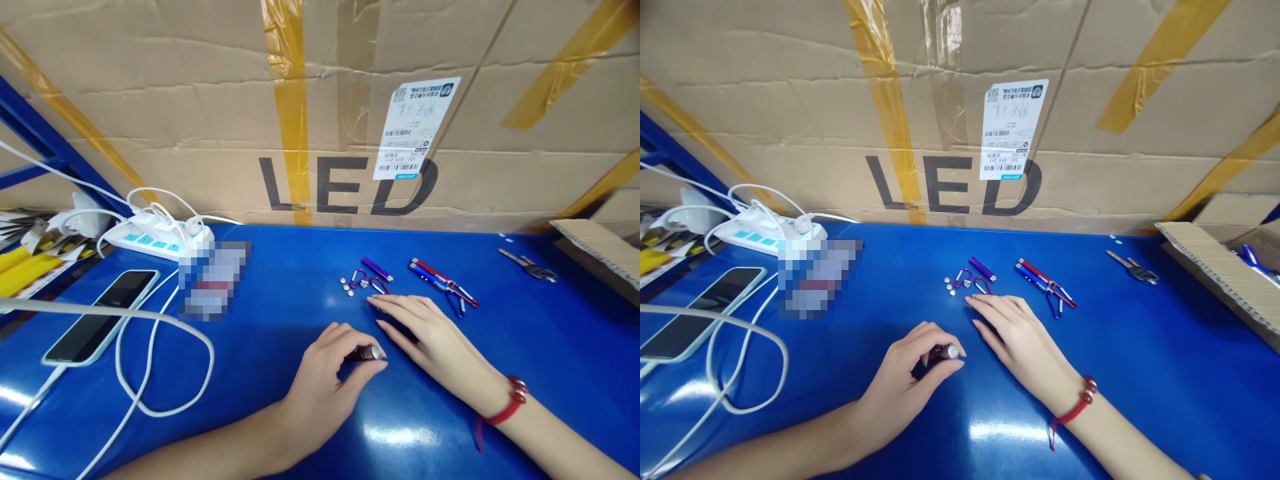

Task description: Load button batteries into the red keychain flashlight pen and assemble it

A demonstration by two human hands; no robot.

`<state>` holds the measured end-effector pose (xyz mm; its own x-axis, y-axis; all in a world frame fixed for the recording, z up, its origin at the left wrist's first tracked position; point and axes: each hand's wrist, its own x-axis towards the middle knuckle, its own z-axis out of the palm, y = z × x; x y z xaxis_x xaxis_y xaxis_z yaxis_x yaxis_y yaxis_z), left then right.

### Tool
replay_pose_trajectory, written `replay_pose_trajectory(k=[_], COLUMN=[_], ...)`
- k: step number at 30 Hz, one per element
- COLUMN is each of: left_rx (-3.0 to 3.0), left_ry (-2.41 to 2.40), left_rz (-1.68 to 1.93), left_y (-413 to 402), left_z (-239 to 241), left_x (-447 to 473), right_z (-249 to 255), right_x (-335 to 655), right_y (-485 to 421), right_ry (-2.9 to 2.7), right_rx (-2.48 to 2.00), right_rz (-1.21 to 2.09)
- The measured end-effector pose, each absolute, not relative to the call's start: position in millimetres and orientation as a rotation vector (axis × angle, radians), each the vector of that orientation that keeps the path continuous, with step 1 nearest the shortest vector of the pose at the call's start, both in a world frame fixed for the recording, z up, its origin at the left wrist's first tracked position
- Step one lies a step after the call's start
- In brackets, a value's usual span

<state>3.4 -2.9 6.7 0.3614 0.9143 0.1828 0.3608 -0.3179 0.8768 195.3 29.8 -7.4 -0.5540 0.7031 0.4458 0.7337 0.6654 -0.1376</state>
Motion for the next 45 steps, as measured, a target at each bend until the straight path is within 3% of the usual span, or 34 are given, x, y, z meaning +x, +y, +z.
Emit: replay_pose_trajectory(k=[18, 29, 45], left_rx=[1.718, 1.815, 1.793], left_ry=[1.137, 1.138, 1.147], left_rz=[0.794, 0.784, 0.746], left_y=[-4.7, -3.3, -4.0], left_z=[12.1, 11.7, 12.3], left_x=[3.5, 0.2, 0.6], right_z=[-4.7, 1.0, 2.9], right_x=[196.4, 194.6, 193.4], right_y=[26.6, 20.8, 19.5], right_ry=[-2.384, -2.128, -2.155], right_rx=[-1.280, -1.279, -1.239], right_rz=[0.027, 0.468, 0.466])
